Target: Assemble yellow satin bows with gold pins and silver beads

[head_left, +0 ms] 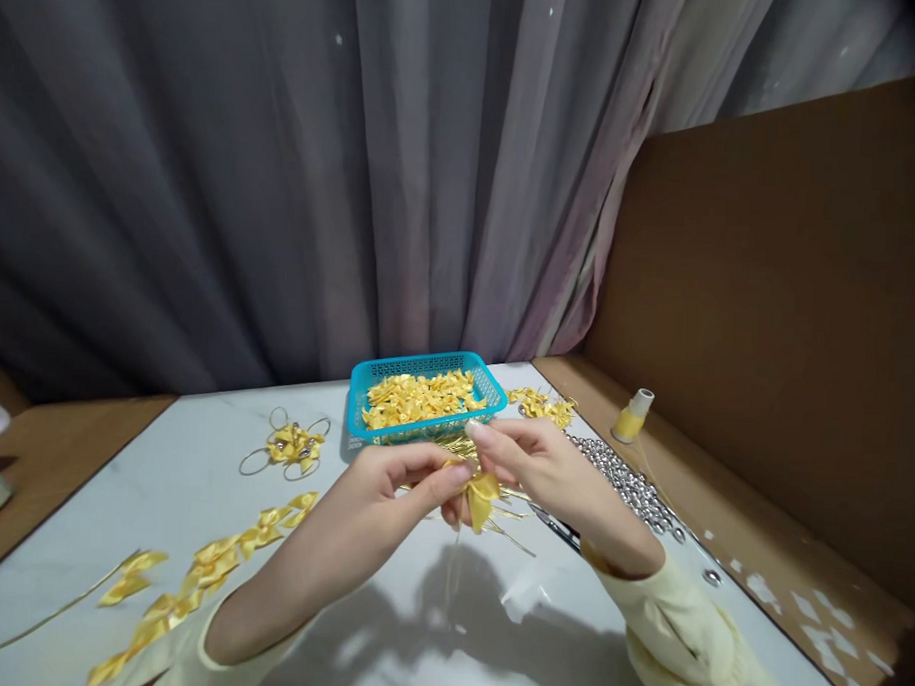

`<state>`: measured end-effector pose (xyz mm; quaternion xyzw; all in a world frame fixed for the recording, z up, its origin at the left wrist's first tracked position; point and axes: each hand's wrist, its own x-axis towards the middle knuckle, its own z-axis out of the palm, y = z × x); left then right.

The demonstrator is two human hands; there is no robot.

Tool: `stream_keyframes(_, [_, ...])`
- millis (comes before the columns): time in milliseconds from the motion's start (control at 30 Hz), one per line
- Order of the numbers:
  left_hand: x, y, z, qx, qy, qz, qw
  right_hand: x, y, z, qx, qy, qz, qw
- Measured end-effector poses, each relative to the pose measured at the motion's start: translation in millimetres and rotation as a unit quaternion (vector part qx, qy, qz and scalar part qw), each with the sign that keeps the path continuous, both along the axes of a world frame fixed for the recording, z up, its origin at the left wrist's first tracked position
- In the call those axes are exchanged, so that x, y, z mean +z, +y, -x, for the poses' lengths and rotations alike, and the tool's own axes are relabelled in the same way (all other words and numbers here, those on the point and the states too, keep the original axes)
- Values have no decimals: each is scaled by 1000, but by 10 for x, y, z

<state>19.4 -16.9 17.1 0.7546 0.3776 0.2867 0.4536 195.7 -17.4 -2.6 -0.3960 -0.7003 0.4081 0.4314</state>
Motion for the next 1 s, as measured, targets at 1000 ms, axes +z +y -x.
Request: stream_keyframes(1000, [-33, -65, -12, -11, -6, 37, 999, -115, 578, -549, -92, 339, 1, 936])
